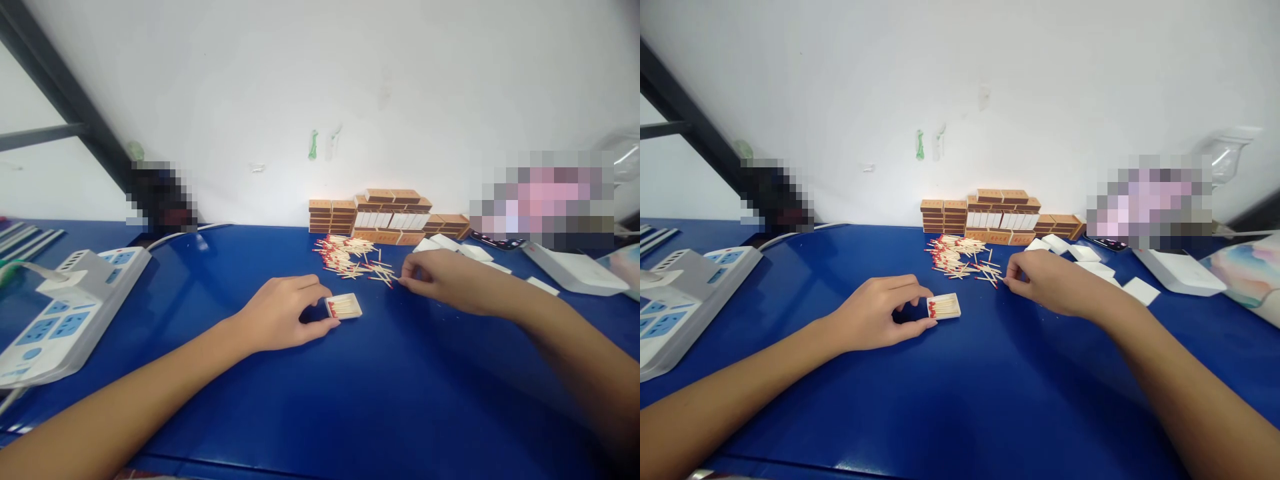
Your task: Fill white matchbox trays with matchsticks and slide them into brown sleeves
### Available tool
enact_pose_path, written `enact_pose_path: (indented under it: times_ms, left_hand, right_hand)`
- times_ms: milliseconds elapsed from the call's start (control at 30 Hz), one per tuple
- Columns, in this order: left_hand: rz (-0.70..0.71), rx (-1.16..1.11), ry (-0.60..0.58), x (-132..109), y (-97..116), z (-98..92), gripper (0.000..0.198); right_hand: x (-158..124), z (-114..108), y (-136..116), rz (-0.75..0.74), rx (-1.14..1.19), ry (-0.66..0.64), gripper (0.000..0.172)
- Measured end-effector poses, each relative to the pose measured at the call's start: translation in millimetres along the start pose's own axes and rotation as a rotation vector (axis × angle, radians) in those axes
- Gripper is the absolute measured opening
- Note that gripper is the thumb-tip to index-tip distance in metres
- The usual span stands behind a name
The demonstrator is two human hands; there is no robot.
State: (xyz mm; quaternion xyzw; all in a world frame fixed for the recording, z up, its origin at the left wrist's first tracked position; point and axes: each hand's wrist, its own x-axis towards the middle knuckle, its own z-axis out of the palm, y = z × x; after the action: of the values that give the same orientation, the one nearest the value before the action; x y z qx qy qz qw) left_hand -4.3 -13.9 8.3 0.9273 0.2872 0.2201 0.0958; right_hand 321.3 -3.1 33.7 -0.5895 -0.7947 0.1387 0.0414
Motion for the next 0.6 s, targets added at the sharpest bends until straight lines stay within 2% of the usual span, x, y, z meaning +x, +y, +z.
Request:
enact_pose_path:
  times_ms: [233,333,400,500,600]
  left_hand:
    - [-0.003,-0.004,-0.004,0.0,0.6,-0.4,0.029]
    - [-0.003,-0.001,-0.007,0.0,0.9,-0.7,0.029]
    - [-0.002,-0.007,-0.007,0.3,1.0,-0.9,0.028]
    - [0.003,-0.02,-0.003,0.4,0.6,-0.7,0.026]
    - [0.002,-0.028,0.013,-0.2,0.2,-0.3,0.026]
  right_hand:
    - [0.1,2.3,-17.8,-0.132,0.106,0.197,0.004]
    - [-2.2,6.2,-32.6,-0.186,0.191,0.268,0.031]
    - [-4.7,9.0,-43.9,-0.205,0.256,0.267,0.036]
    - [-8.8,13.9,-61.1,-0.21,0.42,0.258,0.023]
    - [-10.7,20.7,-74.5,-0.171,0.655,0.192,0.02]
